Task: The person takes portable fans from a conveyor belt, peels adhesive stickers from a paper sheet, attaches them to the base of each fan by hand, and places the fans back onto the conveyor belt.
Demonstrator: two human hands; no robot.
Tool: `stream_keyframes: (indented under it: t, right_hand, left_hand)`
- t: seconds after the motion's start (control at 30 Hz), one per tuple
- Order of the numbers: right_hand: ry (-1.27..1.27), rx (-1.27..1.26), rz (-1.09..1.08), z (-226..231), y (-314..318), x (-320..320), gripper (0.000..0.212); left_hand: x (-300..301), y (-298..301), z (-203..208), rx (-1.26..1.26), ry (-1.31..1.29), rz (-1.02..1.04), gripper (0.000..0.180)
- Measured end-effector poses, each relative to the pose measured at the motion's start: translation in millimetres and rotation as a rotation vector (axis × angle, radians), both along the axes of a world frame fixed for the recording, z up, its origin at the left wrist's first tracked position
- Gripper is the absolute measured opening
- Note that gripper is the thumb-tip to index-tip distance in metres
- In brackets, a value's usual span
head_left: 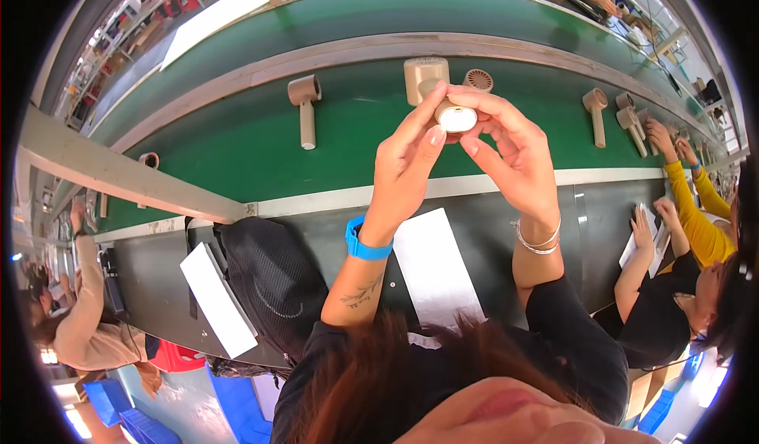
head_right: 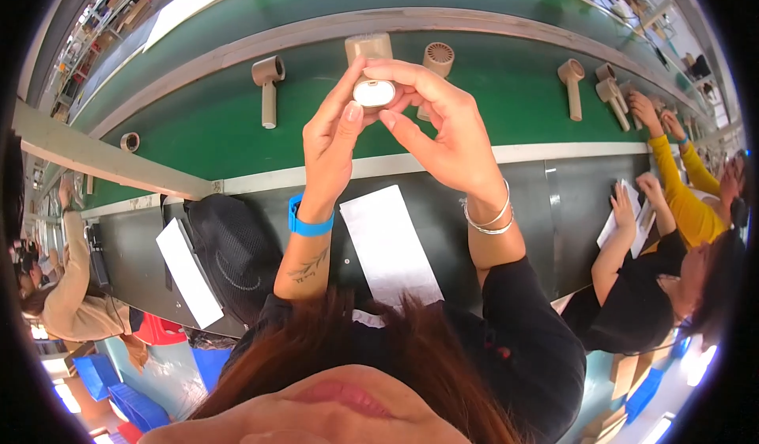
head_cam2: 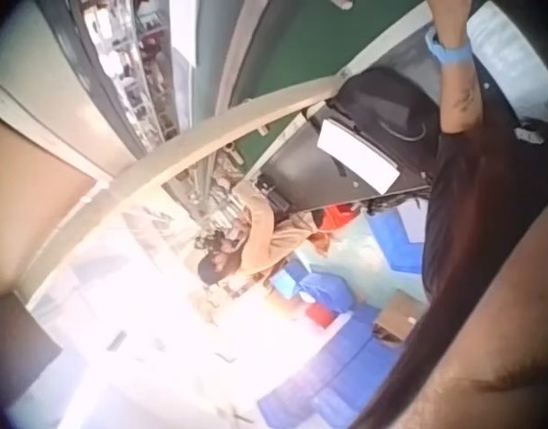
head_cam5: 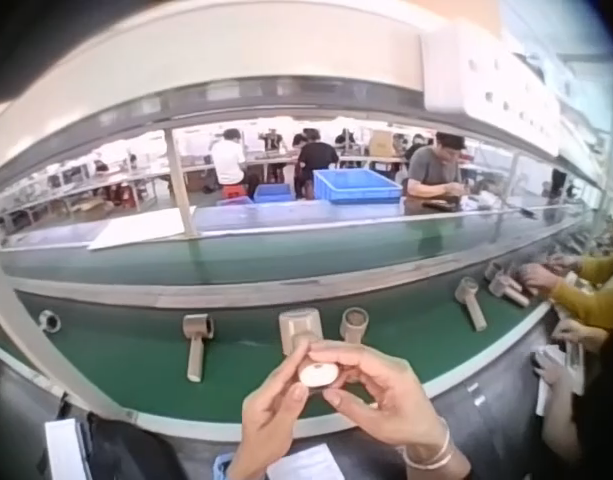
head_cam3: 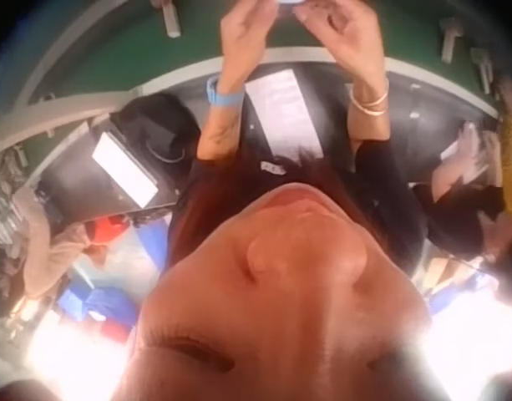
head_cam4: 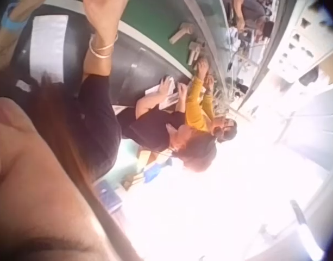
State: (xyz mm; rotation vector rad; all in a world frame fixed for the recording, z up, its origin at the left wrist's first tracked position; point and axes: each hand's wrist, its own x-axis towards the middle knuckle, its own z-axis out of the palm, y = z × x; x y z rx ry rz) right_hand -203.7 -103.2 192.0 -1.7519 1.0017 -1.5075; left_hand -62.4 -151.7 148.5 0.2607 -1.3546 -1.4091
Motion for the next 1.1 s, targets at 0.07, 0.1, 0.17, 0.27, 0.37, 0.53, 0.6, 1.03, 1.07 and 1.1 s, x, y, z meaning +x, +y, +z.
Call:
stream_keyframes:
  t: [0.07,0.1,0.17,0.27,0.37,0.53,0.6,1.03,1.07,1.1]
  right_hand:
    - [-0.017,0.005,-0.038,2,7,-1,0.039]
    - [0.013,0.028,-0.098,0,8,-4,0.038]
    - [-0.001,0.073,-0.184,-1,7,1,0.035]
    - [-0.037,0.010,-0.203,-5,9,2,0.030]
    - [-0.034,-0.029,-0.200,2,18,3,0.028]
    - [0.048,-0.154,-0.223,7,30,1,0.024]
    - [0.050,-0.187,-0.231,6,32,1,0.024]
    - [0.078,-0.004,-0.177,11,40,-3,0.037]
    - [0.102,-0.011,-0.173,10,37,-3,0.035]
    - [0.125,-0.017,-0.168,9,37,-4,0.033]
  left_hand:
    - [-1,2,1,-0.040,-0.068,0.031,0.043]
    - [-4,2,0,-0.044,-0.068,0.003,0.043]
    - [-4,3,-3,-0.074,-0.131,0.066,0.041]
    - [-5,4,-8,-0.081,-0.135,0.112,0.044]
    - [-2,15,5,-0.173,-0.085,0.085,0.049]
    - [-2,27,15,-0.230,-0.171,0.218,0.047]
    - [-1,28,16,-0.255,-0.191,0.256,0.046]
    - [-3,47,36,-0.127,-0.407,0.503,0.032]
    - [-2,47,37,-0.117,-0.417,0.504,0.031]
    - [-2,47,38,-0.107,-0.429,0.505,0.030]
